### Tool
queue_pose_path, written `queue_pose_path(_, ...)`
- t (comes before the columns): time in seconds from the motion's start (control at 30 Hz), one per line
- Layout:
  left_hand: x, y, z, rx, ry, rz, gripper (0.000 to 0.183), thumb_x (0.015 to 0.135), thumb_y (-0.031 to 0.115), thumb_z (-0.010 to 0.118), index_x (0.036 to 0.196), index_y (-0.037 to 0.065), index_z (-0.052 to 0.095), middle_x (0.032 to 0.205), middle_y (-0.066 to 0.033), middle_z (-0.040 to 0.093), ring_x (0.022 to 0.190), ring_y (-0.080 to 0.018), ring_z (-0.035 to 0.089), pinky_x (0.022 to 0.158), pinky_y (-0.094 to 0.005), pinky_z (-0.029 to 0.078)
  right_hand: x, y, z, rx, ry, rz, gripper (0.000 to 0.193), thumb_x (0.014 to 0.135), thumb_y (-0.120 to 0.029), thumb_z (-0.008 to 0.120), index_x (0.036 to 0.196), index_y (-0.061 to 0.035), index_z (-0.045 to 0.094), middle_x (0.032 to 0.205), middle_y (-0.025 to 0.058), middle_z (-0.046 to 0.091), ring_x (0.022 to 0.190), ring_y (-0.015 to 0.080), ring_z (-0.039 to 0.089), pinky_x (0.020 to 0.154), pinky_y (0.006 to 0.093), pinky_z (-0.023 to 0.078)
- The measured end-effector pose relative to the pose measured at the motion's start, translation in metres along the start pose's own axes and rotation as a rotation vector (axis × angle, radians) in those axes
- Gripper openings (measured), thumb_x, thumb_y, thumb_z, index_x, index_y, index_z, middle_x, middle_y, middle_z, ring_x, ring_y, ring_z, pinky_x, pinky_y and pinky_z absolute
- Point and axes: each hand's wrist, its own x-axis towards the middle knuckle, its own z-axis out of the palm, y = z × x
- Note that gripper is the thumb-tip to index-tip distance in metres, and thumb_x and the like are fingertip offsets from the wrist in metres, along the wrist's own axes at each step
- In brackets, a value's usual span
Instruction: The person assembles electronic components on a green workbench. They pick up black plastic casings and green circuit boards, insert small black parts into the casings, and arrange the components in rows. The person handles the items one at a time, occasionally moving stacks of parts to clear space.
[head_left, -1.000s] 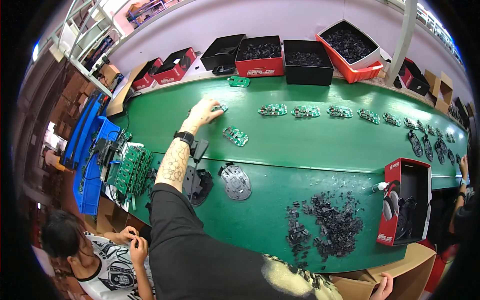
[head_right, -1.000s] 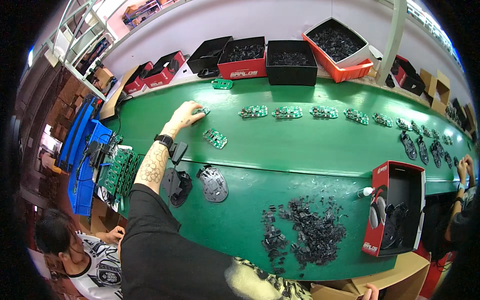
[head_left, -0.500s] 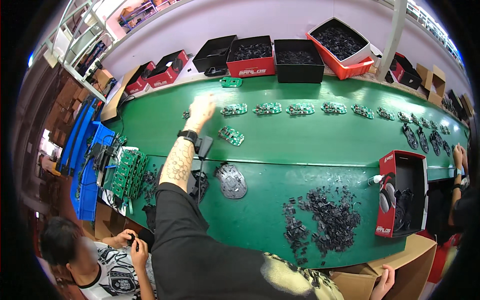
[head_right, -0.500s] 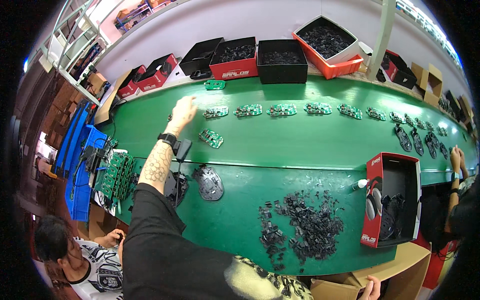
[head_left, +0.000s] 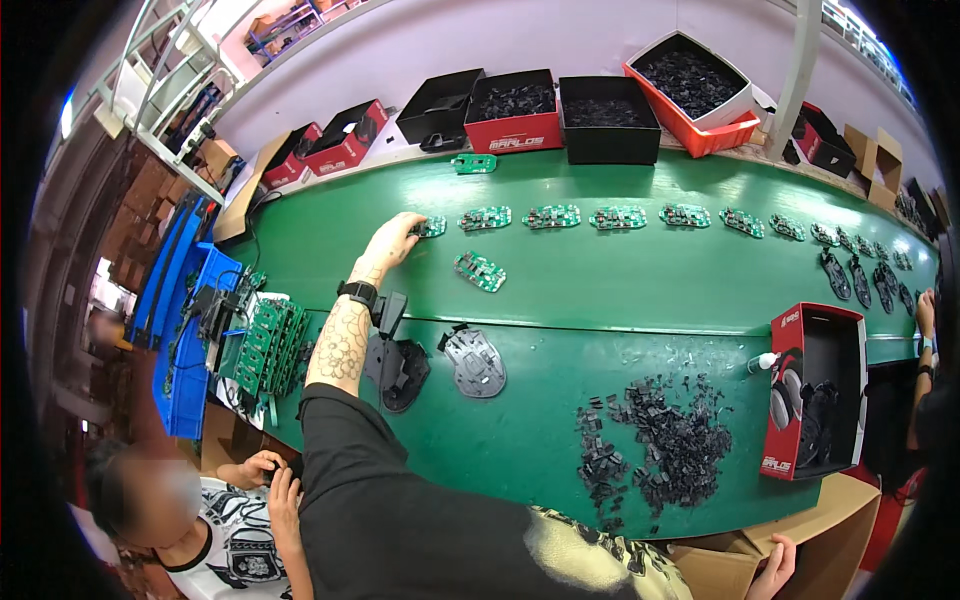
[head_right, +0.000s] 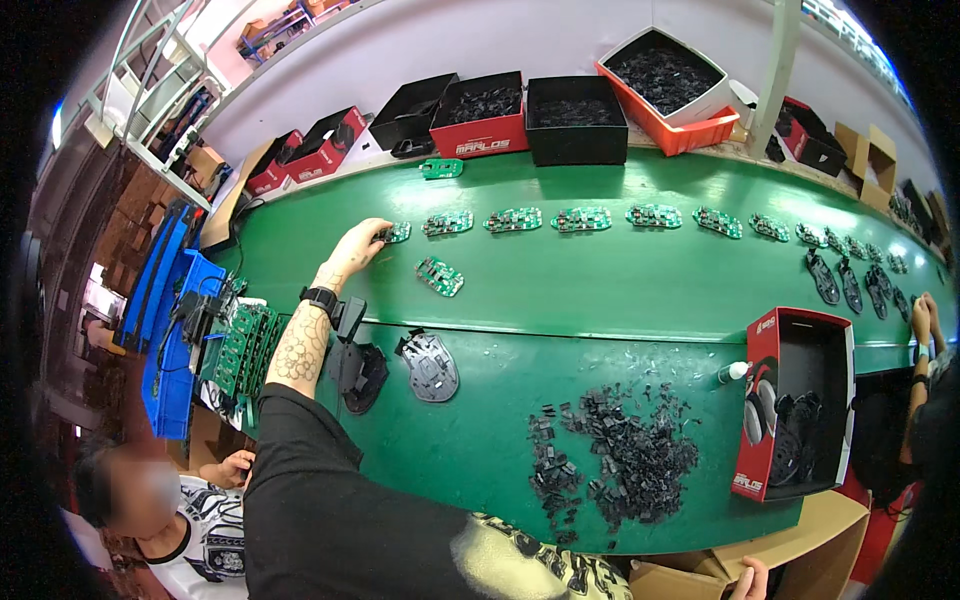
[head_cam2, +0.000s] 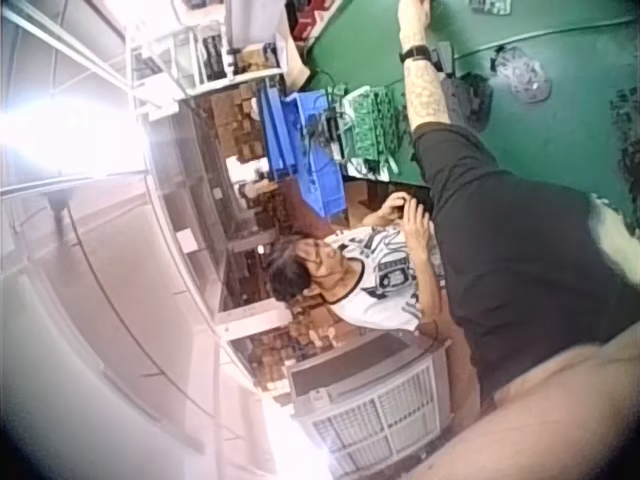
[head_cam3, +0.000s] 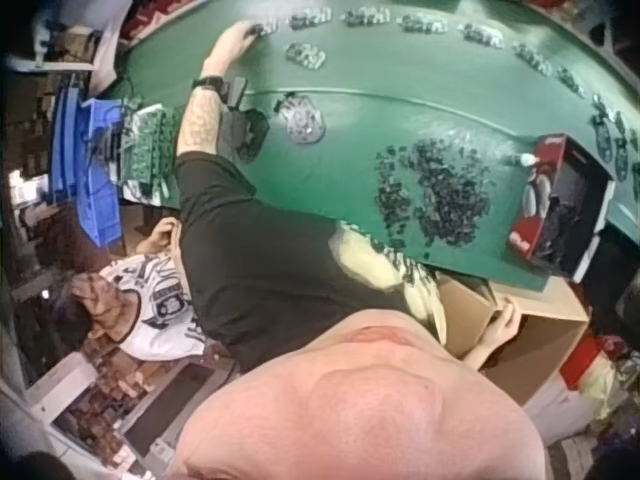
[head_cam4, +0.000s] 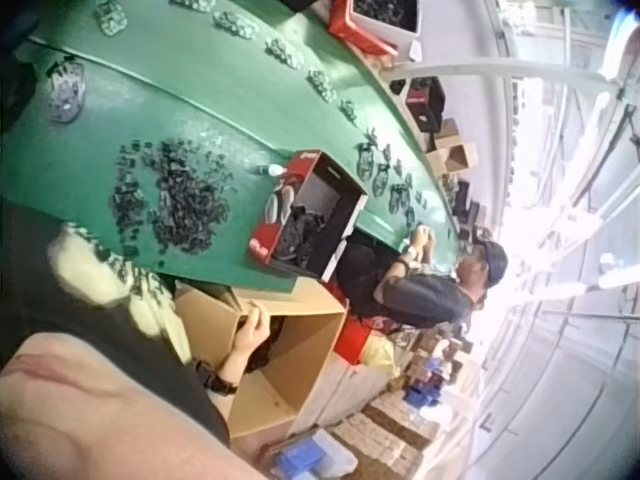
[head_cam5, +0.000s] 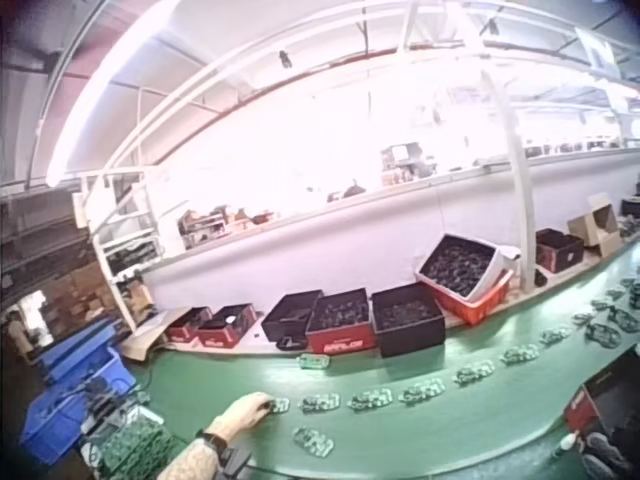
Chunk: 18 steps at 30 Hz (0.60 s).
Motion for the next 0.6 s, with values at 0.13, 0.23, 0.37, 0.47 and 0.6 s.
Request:
queue_pose_path(0.13,0.007,0.052,-0.014,0.224,0.177,0.063,0.044,0.079,0.011,0.063,0.122,0.007,0.055,0.123,-0.0152,0.057,0.115,-0.0326,0.053,0.100,-0.0388,0.043,0.001,-0.007,0.002,-0.021,0.001,-0.077,0.022,0.095,-0.015,0.051,0.099,0.0008,0.066,0.100,0.0085,0.067,0.093,0.0203,0.060,0.082,0.0307,0.046)
queue_pose_path(0.23,0.008,0.111,-0.031,-0.014,-0.224,0.427,0.051,0.079,0.013,0.064,0.128,0.006,0.051,0.131,-0.0157,0.052,0.121,-0.0319,0.048,0.104,-0.0405,0.039,0.001,-0.005,0.002,-0.043,0.006,-0.093,0.023,0.095,-0.015,0.050,0.100,0.0010,0.066,0.101,0.0091,0.067,0.093,0.0208,0.060,0.083,0.0310,0.046)
queue_pose_path(0.37,-0.014,0.127,-0.019,0.008,-0.230,0.402,0.041,0.079,0.012,0.065,0.119,0.009,0.055,0.121,-0.0100,0.057,0.113,-0.0293,0.054,0.095,-0.0385,0.047,0.001,-0.004,0.002,-0.044,0.014,-0.085,0.023,0.095,-0.015,0.050,0.100,0.0012,0.066,0.101,0.0099,0.067,0.094,0.0213,0.060,0.084,0.0317,0.045)
queue_pose_path(0.47,-0.027,0.105,-0.033,0.096,-0.318,0.235,0.034,0.080,0.011,0.066,0.112,0.010,0.054,0.116,-0.0047,0.058,0.110,-0.0263,0.056,0.090,-0.0384,0.050,0.001,0.000,0.000,-0.043,0.011,-0.074,0.023,0.095,-0.014,0.050,0.099,0.0012,0.066,0.100,0.0102,0.067,0.094,0.0216,0.060,0.085,0.0320,0.045)
queue_pose_path(0.6,-0.031,0.058,-0.052,0.416,-0.485,-0.065,0.035,0.070,0.012,0.073,0.102,0.012,0.060,0.098,-0.0077,0.066,0.097,-0.0287,0.063,0.079,-0.0391,0.051,0.000,-0.001,0.000,-0.043,0.003,-0.067,0.022,0.095,-0.013,0.050,0.100,0.0015,0.066,0.100,0.0103,0.067,0.095,0.0217,0.059,0.086,0.0321,0.045)
